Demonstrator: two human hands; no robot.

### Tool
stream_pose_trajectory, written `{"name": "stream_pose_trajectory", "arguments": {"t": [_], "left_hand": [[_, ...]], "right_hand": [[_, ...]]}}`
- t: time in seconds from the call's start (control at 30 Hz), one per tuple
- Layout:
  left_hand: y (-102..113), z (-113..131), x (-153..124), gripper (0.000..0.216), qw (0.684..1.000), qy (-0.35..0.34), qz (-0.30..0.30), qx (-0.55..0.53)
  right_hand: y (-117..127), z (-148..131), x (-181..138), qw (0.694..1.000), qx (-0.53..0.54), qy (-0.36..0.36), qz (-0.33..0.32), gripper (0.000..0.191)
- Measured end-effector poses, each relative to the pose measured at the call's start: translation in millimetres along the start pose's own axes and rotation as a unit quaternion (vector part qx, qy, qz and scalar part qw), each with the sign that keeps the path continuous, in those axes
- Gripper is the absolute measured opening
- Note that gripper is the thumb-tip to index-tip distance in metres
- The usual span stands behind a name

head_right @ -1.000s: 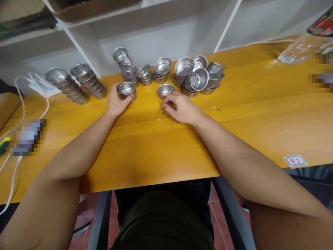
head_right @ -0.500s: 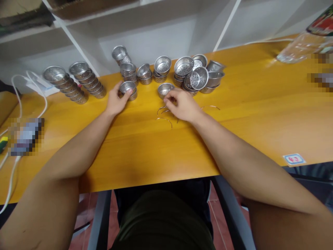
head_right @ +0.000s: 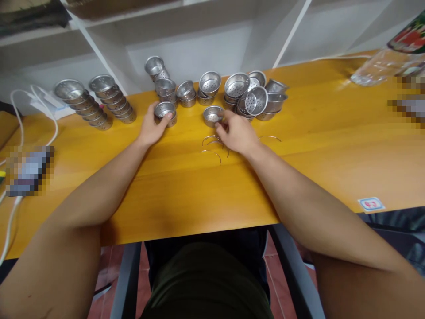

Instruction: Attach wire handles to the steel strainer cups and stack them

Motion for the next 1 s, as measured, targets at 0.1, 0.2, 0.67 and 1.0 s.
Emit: {"name": "stream_pose_trajectory", "arguments": {"t": [0.1, 0.2, 0.67, 1.0], "left_hand": [[-0.1, 6.9, -6.3, 0.144, 0.998, -0.021, 0.034, 0.039], [1.4, 37.7, -17.5, 0.141, 0.989, -0.097, 0.083, 0.081], [-69.9, 144.6, -77.0, 0.109, 0.968, -0.194, -0.156, 0.024], [-61.5, 131.1, -68.2, 0.081, 0.96, -0.24, -0.137, 0.039]], "right_hand": [[-1.6, 6.7, 2.3, 0.999, -0.037, -0.002, -0.016, 0.037], [0.8, 10.9, 5.7, 0.999, -0.037, 0.0, -0.008, 0.029], [-11.4, -100.0, -26.9, 0.957, 0.25, 0.084, -0.12, 0.06], [-28.0, -102.3, -26.6, 0.903, 0.371, 0.06, -0.208, 0.062]]}}
Point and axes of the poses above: each hand's wrist, its own x-axis towards the middle knuckle, its own y-axis out of the back of the hand, z = x × y, the point moved 7 cm from there along x, towards the middle knuckle, and after that the axes turned 5 degrees about -x, right-handed, at the moved point
